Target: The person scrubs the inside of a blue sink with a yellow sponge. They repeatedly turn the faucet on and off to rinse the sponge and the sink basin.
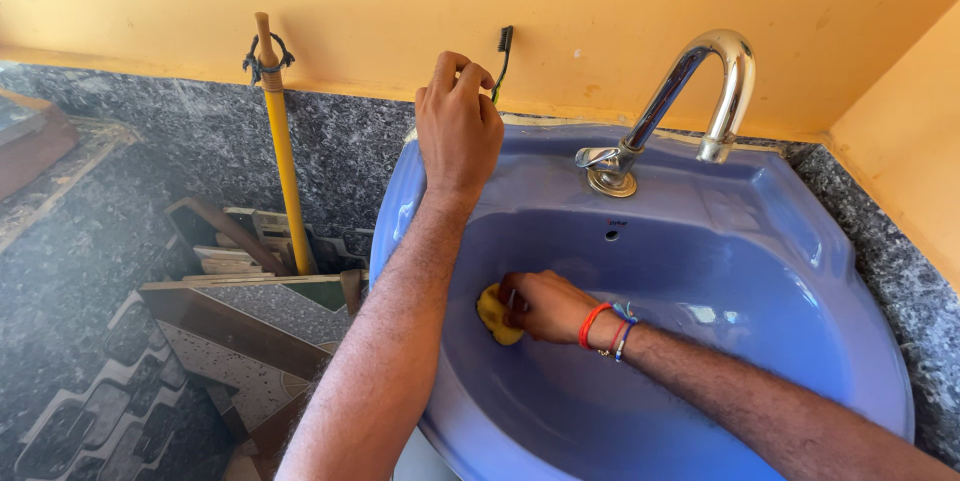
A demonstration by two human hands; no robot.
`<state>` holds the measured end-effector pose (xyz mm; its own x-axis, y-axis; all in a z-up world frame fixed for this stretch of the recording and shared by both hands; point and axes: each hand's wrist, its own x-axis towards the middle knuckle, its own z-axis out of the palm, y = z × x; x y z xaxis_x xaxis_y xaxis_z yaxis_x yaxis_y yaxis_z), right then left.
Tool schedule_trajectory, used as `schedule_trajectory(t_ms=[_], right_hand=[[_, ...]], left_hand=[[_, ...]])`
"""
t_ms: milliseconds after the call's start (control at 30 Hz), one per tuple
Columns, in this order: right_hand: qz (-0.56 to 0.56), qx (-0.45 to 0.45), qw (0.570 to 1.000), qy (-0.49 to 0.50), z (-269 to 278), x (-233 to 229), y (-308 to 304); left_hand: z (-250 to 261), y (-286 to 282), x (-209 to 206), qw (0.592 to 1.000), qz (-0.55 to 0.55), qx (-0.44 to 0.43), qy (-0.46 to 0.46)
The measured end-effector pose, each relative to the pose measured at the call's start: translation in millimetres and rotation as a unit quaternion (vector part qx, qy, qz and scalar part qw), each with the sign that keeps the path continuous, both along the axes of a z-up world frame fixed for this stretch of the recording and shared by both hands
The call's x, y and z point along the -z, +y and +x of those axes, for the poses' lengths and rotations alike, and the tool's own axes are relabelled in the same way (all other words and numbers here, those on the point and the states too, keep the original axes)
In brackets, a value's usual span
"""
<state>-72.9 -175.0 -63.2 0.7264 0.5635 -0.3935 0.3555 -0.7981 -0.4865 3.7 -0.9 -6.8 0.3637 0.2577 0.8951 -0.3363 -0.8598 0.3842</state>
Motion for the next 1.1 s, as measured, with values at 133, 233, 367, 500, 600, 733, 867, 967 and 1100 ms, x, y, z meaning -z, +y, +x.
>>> schedule_trajectory(t_ms=[133,233,367,500,600,733,867,967,1100], right_hand=[[0.178,-0.169,0.965,-0.094,13.5,21.8,-5.5],[0.217,-0.186,0.954,-0.091,17.5,28.1,-8.7],[0.156,-0.136,0.969,-0.138,13.5,20.8,-7.6],[-0.013,-0.065,0.991,-0.113,4.4,8.6,-5.0],[0.018,-0.082,0.990,-0.116,-3.5,14.6,-1.6],[0.132,-0.129,0.964,-0.191,7.2,28.5,-4.2],[0.154,-0.149,0.938,-0.271,13.2,32.2,-14.1],[0.135,-0.172,0.966,-0.139,1.6,23.2,-5.8],[0.178,-0.244,0.953,-0.027,1.6,16.4,-4.5]], left_hand=[[1.0,0.0,0.5,1.000,0.003,-0.005,0.005],[1.1,0.4,0.5,1.000,0.005,-0.006,0.017],[1.6,-0.1,0.8,1.000,0.009,-0.006,0.014],[2.3,0.0,1.5,1.000,0.014,-0.010,0.010],[3.0,-0.5,1.6,1.000,0.016,-0.012,0.014],[2.3,-1.1,1.1,1.000,0.012,-0.014,0.023],[0.3,-2.2,4.7,1.000,0.019,-0.011,0.003],[3.6,-0.1,2.6,1.000,0.024,-0.014,-0.005],[5.7,-0.5,3.4,1.000,0.027,-0.009,-0.002]])
